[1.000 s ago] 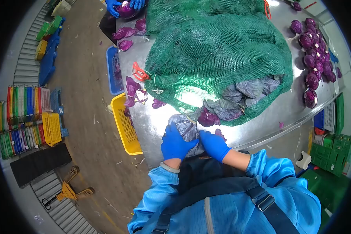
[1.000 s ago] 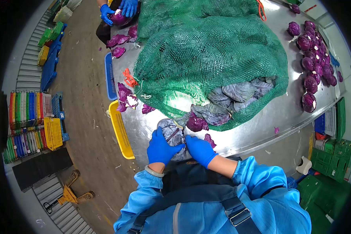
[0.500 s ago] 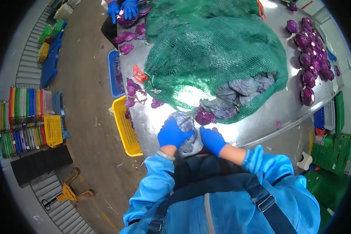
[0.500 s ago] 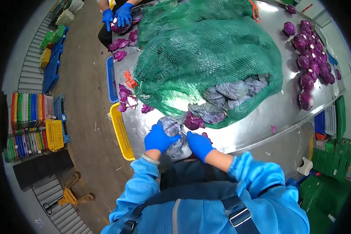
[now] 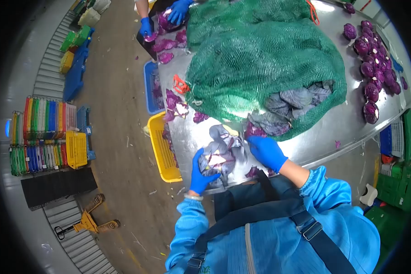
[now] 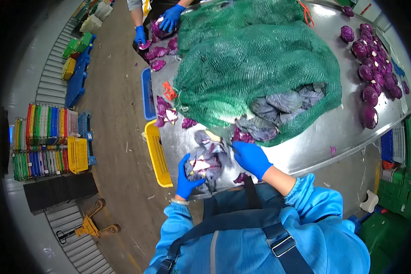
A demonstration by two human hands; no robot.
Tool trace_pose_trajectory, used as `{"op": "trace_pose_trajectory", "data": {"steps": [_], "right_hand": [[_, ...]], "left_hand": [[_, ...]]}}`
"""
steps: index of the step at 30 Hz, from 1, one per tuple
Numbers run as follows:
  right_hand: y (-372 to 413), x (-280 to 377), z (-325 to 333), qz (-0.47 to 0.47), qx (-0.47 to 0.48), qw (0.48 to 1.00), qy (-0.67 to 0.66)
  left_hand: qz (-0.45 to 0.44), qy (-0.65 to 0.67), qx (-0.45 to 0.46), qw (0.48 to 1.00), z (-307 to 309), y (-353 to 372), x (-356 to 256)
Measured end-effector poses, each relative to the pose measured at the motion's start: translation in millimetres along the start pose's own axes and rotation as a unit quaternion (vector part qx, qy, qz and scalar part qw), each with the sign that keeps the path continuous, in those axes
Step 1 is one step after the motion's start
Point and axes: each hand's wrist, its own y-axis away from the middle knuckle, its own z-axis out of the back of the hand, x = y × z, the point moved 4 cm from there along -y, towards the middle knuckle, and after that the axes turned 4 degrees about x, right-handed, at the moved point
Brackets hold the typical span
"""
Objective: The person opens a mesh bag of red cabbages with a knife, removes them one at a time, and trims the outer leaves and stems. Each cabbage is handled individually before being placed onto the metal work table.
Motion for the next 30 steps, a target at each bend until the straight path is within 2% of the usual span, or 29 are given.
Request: {"op": "trace_pose_trajectory", "data": {"steps": [2,3,5,6,8,9,10,11,12,13,14,15,17,20,23,24,27,28,29,30], "right_hand": [[-13.8,26.1,23.9,0.006,-0.091,0.996,-0.012],[-26.3,10.7,25.9,-0.056,-0.077,0.995,-0.034],[-49.8,-17.6,33.0,-0.119,0.075,0.990,-0.012],[-52.0,-5.0,40.7,-0.097,0.059,0.992,-0.062],[-44.4,35.8,60.8,-0.087,0.037,0.987,-0.131],[-37.2,43.8,51.0,-0.035,0.043,0.992,-0.111],[-33.5,49.1,40.1,0.021,0.044,0.995,-0.090],[-33.0,53.1,29.2,0.082,0.040,0.994,-0.067],[-29.5,46.4,5.3,0.113,0.054,0.990,-0.066],[-26.6,39.5,-19.0,0.144,0.068,0.985,-0.064],[-23.4,35.0,-37.5,0.092,0.139,0.985,-0.035],[-21.0,35.8,-41.2,0.093,0.093,0.988,-0.078],[-28.6,18.2,-51.9,0.018,0.099,0.995,-0.028],[-37.6,19.4,-39.6,0.072,0.086,0.991,-0.079],[-31.3,66.9,-16.9,0.161,0.135,0.976,-0.063],[-33.7,79.4,-13.4,0.144,0.168,0.975,0.030],[-67.3,22.4,-36.8,0.031,0.129,0.988,0.080],[-82.6,4.9,-30.8,0.058,0.133,0.976,0.164],[-95.1,-15.8,-24.7,-0.069,0.094,0.991,0.058],[-96.3,-4.8,-19.4,-0.019,0.085,0.994,0.070]], "left_hand": [[-0.027,0.031,0.028,0.999,-5.9,-13.9,-9.2],[-0.051,0.004,0.061,0.997,-6.2,-22.3,-13.9],[-0.101,-0.056,0.119,0.986,-1.4,-30.4,-26.1],[-0.072,-0.047,0.134,0.987,4.7,-29.9,-31.0],[-0.053,-0.038,0.022,0.998,35.5,-35.5,-23.5],[-0.036,-0.033,-0.030,0.998,42.7,-29.1,-19.0],[-0.008,-0.153,-0.153,0.976,50.1,-22.7,-31.0],[0.015,-0.268,-0.274,0.923,56.7,-17.9,-49.1],[0.038,-0.375,-0.387,0.842,58.4,-13.1,-65.3],[0.036,-0.353,-0.346,0.869,48.2,-9.7,-53.2],[0.035,-0.331,-0.303,0.893,32.0,6.0,-28.3],[0.037,-0.310,-0.257,0.915,13.2,20.7,-13.7],[0.105,-0.169,-0.232,0.952,-48.6,34.1,-32.2],[0.049,-0.101,-0.242,0.964,-61.9,26.9,-20.3],[0.071,0.028,-0.190,0.979,-44.0,-0.2,-11.3],[0.078,0.031,-0.176,0.981,-39.9,-10.9,-10.6],[0.065,-0.113,-0.119,0.984,-41.8,-26.1,-24.7],[0.105,-0.159,-0.111,0.975,-47.6,-23.8,-40.1],[0.037,-0.181,-0.118,0.976,-54.4,-20.3,-50.8],[-0.014,-0.191,-0.133,0.972,-55.4,-15.6,-41.4]]}}
